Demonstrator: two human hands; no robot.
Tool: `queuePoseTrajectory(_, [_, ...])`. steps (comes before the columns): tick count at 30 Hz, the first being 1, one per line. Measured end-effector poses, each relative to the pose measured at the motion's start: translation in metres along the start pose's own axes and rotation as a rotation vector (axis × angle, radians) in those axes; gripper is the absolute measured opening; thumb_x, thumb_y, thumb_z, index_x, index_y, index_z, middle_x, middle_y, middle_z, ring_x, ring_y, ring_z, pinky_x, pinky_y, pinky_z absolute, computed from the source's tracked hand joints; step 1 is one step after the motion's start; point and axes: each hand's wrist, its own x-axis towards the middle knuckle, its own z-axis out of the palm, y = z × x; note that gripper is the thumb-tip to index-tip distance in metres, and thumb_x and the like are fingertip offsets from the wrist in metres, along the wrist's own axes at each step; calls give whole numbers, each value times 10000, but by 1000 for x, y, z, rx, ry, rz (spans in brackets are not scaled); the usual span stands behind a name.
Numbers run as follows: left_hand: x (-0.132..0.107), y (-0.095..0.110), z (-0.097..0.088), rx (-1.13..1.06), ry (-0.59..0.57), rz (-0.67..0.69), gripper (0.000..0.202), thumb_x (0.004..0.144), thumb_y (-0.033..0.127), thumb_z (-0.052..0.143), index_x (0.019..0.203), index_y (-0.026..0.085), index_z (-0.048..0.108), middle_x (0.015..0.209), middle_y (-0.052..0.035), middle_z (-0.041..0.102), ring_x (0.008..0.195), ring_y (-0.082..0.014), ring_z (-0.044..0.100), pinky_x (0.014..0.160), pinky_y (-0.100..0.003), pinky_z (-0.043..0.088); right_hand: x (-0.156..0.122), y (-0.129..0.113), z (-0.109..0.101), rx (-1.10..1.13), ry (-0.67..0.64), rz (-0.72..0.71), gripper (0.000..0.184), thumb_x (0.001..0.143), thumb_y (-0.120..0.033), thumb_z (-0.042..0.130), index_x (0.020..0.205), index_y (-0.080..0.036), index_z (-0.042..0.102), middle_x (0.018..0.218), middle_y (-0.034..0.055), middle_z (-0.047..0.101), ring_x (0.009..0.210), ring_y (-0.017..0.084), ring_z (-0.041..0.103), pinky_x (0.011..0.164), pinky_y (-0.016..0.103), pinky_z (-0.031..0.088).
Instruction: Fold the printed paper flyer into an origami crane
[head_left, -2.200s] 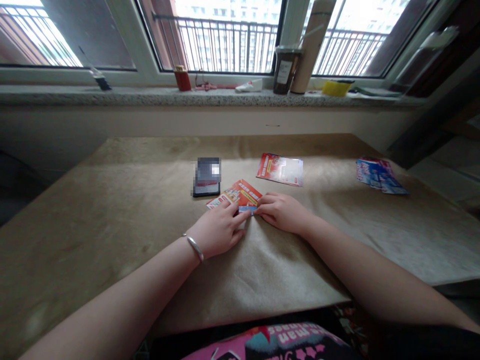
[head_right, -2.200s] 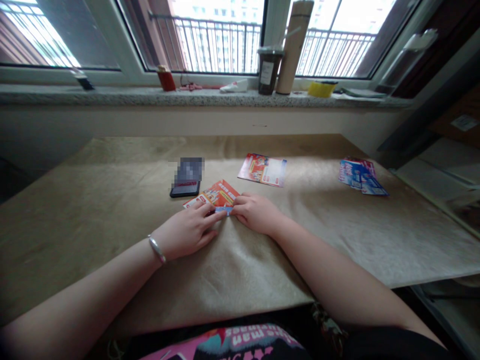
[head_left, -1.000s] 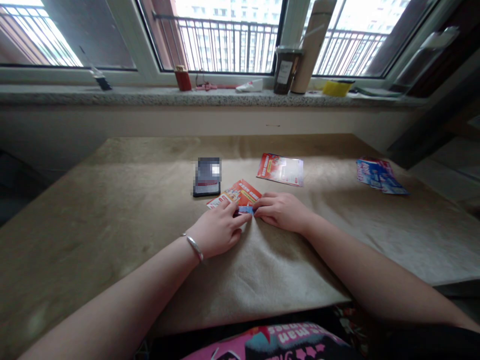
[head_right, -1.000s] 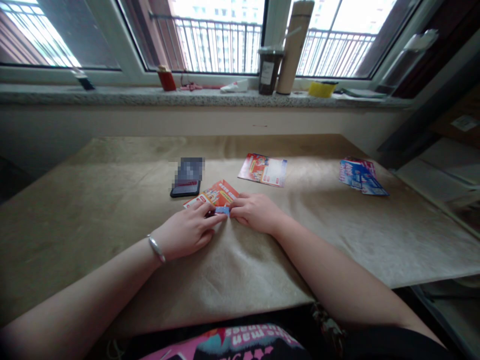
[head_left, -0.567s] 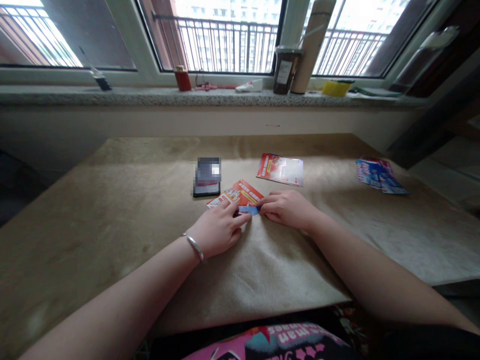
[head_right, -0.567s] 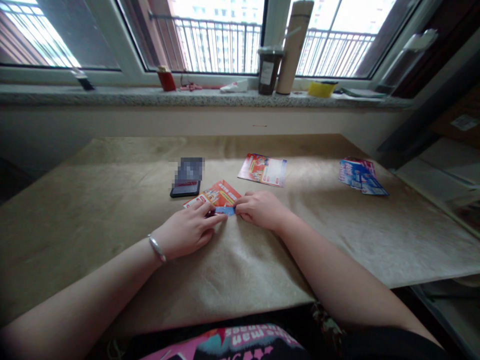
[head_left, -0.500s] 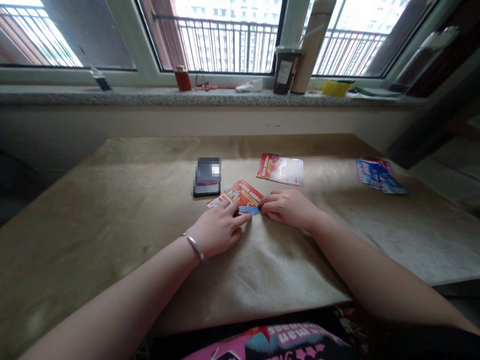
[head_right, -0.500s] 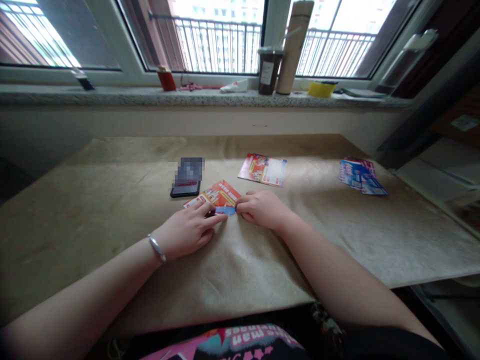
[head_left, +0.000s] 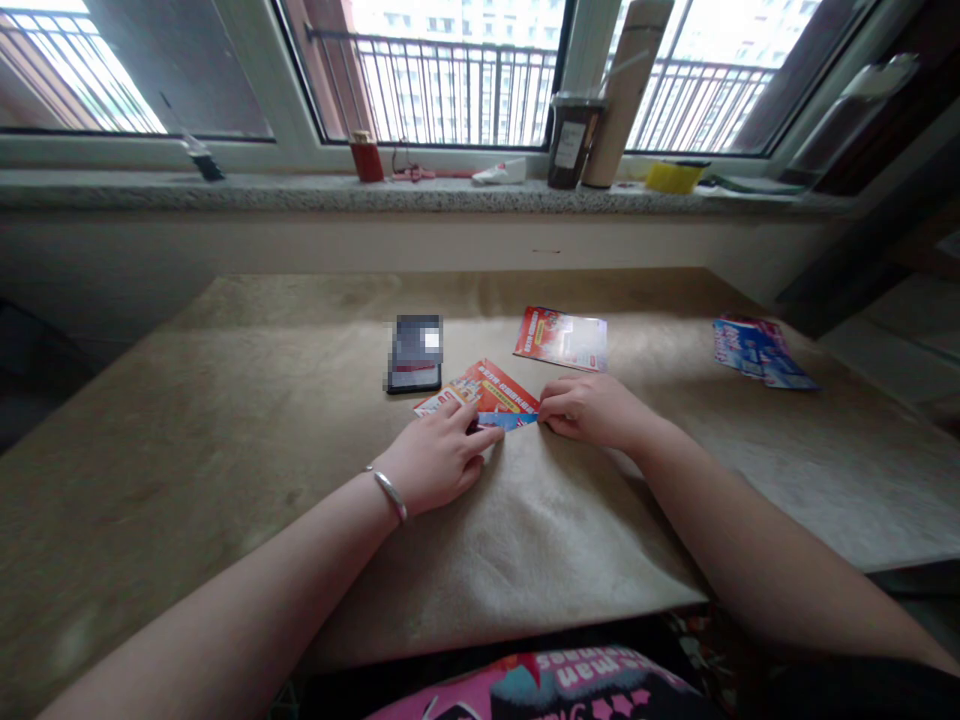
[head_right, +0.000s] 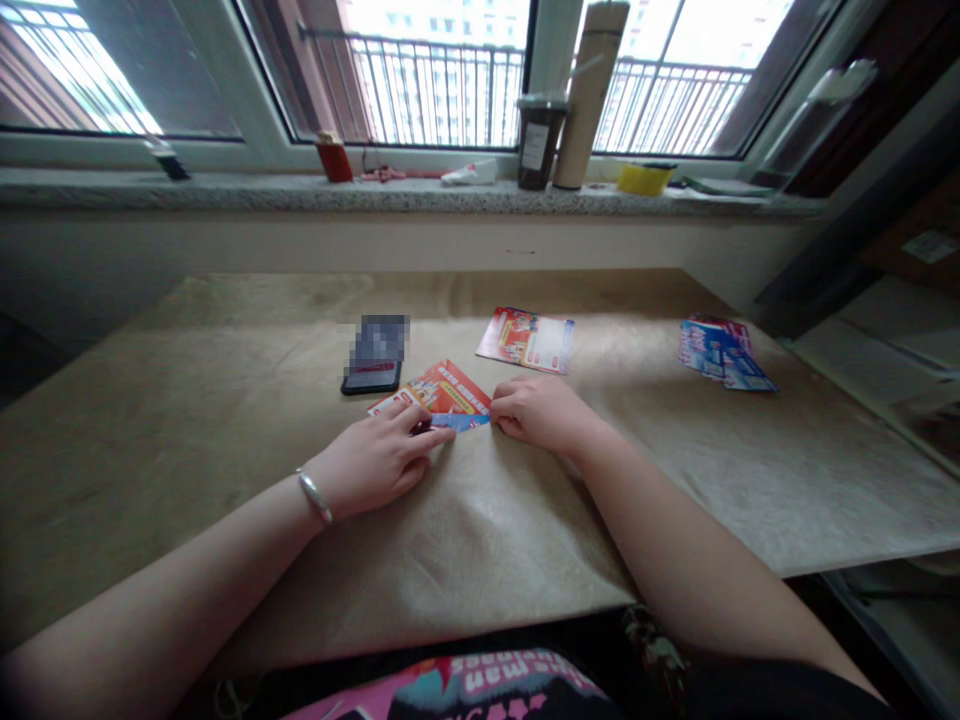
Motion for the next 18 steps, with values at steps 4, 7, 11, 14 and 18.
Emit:
queuePoseTrajectory(4, [0, 0, -1, -5, 5, 3, 347, 868, 253, 466, 1201, 243, 563, 1067, -114, 540, 1042, -269, 489, 887, -420, 454, -2, 2, -3, -9, -30, 36, 189, 789, -175, 533, 798, -244, 709, 837, 2, 701, 706, 137, 611, 601, 254, 359])
queuePoseTrajectory(7, [0, 0, -2, 3, -2, 7, 343, 871, 253, 461, 1198, 241, 565, 1060, -109, 545, 1032, -262, 497, 888, -415, 454, -3, 3, -4, -21, -56, 51, 184, 789, -179, 538, 797, -244, 711, 836, 0, 702, 704, 140, 614, 590, 253, 350])
queuePoseTrajectory(11, [0, 0, -2, 14, -8, 8, 343, 873, 261, 463, 1200, 241, 564, 1065, -105, 543, 1032, -258, 500, 894, -412, 449, -4, 7, -6, -19, -89, 58, 176, 774, -167, 548, 779, -243, 706, 835, -2, 700, 711, 139, 615, 591, 247, 349])
queuePoseTrajectory(14, [0, 0, -2, 13, -7, 6, 347, 870, 265, 470, 1205, 245, 558, 1068, -106, 541, 1040, -261, 497, 892, -412, 450, -5, 9, -7, -18, -103, 58, 177, 775, -166, 546, 771, -247, 703, 834, -9, 700, 720, 135, 615, 587, 243, 344])
queuePoseTrajectory(18, [0, 0, -2, 15, -12, 6, 354, 871, 265, 469, 1214, 247, 553, 1063, -105, 542, 1038, -260, 498, 891, -409, 451, -5, 9, -9, -15, -109, 70, 188, 784, -167, 543, 771, -253, 709, 841, -12, 702, 724, 131, 614, 584, 240, 339])
